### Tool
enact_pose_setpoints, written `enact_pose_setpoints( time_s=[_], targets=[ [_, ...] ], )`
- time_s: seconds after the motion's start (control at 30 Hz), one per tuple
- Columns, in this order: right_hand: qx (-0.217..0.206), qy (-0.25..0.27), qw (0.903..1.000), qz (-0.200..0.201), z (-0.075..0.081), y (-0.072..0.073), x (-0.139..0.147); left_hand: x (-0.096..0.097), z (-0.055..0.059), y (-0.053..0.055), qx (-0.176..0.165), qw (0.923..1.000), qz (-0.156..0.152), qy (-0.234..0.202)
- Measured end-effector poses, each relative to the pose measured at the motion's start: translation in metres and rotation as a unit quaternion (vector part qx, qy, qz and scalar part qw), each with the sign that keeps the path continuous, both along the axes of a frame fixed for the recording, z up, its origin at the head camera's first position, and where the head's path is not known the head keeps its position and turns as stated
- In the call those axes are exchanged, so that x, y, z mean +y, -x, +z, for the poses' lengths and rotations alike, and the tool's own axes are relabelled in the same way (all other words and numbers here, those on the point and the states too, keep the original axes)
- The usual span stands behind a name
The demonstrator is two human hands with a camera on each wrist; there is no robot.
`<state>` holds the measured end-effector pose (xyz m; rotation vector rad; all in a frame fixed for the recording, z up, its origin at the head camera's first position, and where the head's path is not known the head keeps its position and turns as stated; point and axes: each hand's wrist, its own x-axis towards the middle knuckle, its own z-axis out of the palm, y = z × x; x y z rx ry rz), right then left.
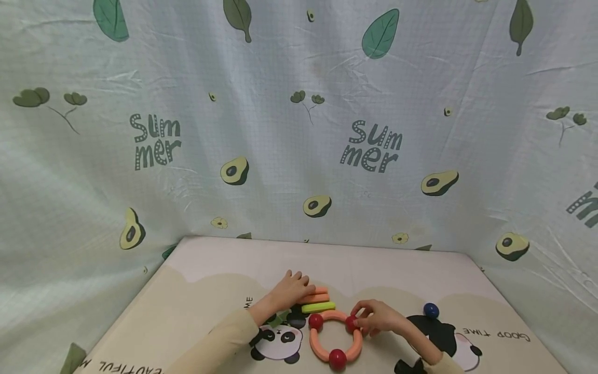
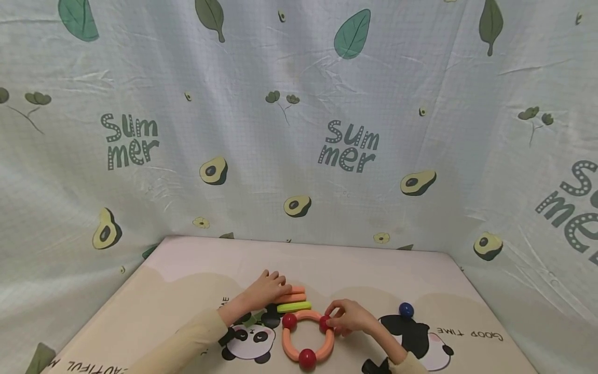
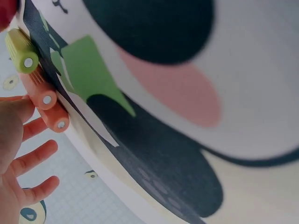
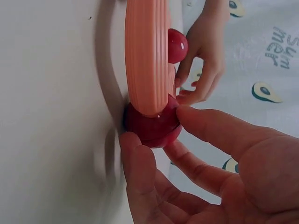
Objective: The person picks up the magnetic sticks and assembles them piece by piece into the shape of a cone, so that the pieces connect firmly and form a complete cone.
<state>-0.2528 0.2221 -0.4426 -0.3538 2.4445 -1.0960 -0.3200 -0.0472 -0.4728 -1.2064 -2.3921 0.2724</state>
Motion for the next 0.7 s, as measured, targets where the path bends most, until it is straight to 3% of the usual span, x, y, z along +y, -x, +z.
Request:
enact_pose_setpoints(
  time_s=[0.1,0.3,0.5,0.7],
  targets=[
    [-0.004,-0.006,1.0000,-0.002,0.0011,0.0001,0.0007,-0.0006,0.0059,-0.0043,-0.010,0.9997,0.022,0.010],
    [-0.012,-0.012,0.9998,-0.005,0.0007,0.0001,0.0013,-0.0030,0.0054,-0.0054,-0.015,0.9987,0.044,0.021],
    [-0.019,-0.008,0.9998,-0.002,0.0006,-0.0005,0.0015,-0.0032,0.0021,-0.0084,0.005,0.9987,0.051,0.005],
    [-0.013,-0.007,0.9999,0.004,0.0013,-0.0011,0.0022,-0.0024,0.0033,-0.0087,0.017,0.9966,0.078,0.023]
  ],
)
